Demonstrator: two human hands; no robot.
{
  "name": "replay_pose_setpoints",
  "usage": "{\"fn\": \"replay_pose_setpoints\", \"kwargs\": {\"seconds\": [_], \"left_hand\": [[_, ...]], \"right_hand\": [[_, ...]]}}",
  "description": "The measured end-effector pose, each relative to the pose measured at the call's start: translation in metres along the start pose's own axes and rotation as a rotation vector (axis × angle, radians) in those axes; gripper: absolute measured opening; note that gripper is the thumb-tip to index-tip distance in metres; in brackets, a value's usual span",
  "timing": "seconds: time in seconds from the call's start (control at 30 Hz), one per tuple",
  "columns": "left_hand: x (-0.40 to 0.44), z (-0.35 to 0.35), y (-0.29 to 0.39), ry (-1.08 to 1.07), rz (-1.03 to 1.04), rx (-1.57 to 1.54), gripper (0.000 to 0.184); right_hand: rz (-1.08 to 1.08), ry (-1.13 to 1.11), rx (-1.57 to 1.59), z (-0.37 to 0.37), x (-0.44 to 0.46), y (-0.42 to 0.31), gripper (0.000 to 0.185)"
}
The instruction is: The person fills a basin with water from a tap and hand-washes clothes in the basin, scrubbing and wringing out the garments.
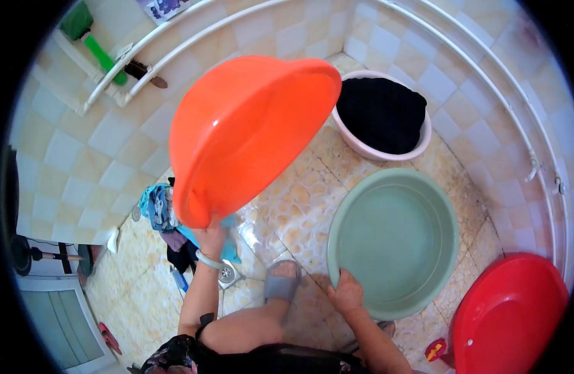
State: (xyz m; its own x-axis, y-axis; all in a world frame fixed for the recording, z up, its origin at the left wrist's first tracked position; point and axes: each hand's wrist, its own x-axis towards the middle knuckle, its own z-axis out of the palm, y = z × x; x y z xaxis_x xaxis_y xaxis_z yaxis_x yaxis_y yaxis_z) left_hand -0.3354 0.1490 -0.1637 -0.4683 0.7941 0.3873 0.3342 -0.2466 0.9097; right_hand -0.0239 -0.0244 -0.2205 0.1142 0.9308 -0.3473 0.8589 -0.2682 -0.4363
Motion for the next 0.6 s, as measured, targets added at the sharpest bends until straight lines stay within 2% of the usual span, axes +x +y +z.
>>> {"fn": "replay_pose_setpoints", "kwargs": {"seconds": [0.2,0.27,0.33,0.4,0.5,0.6], "left_hand": [[-0.004,-0.016,0.016,-0.082,0.036,0.063,0.042],[-0.007,-0.022,0.006,-0.092,-0.091,-0.078,0.046],[-0.006,-0.021,0.011,-0.077,-0.149,-0.165,0.041],[-0.005,-0.019,0.021,-0.036,-0.14,-0.195,0.028],[0.004,-0.014,0.02,0.056,0.238,0.091,0.026],[0.005,-0.007,0.014,0.079,0.12,-0.292,0.03]], "right_hand": [[0.018,-0.039,-0.011,0.003,0.0,0.004,0.058],[0.025,-0.043,-0.009,0.003,0.0,0.004,0.058],[0.031,-0.04,0.0,0.002,0.0,0.003,0.058],[0.025,-0.046,0.006,0.002,0.0,0.004,0.058],[0.031,-0.052,0.005,0.003,0.0,0.006,0.058],[0.034,-0.045,0.006,0.004,0.0,0.005,0.058]]}}
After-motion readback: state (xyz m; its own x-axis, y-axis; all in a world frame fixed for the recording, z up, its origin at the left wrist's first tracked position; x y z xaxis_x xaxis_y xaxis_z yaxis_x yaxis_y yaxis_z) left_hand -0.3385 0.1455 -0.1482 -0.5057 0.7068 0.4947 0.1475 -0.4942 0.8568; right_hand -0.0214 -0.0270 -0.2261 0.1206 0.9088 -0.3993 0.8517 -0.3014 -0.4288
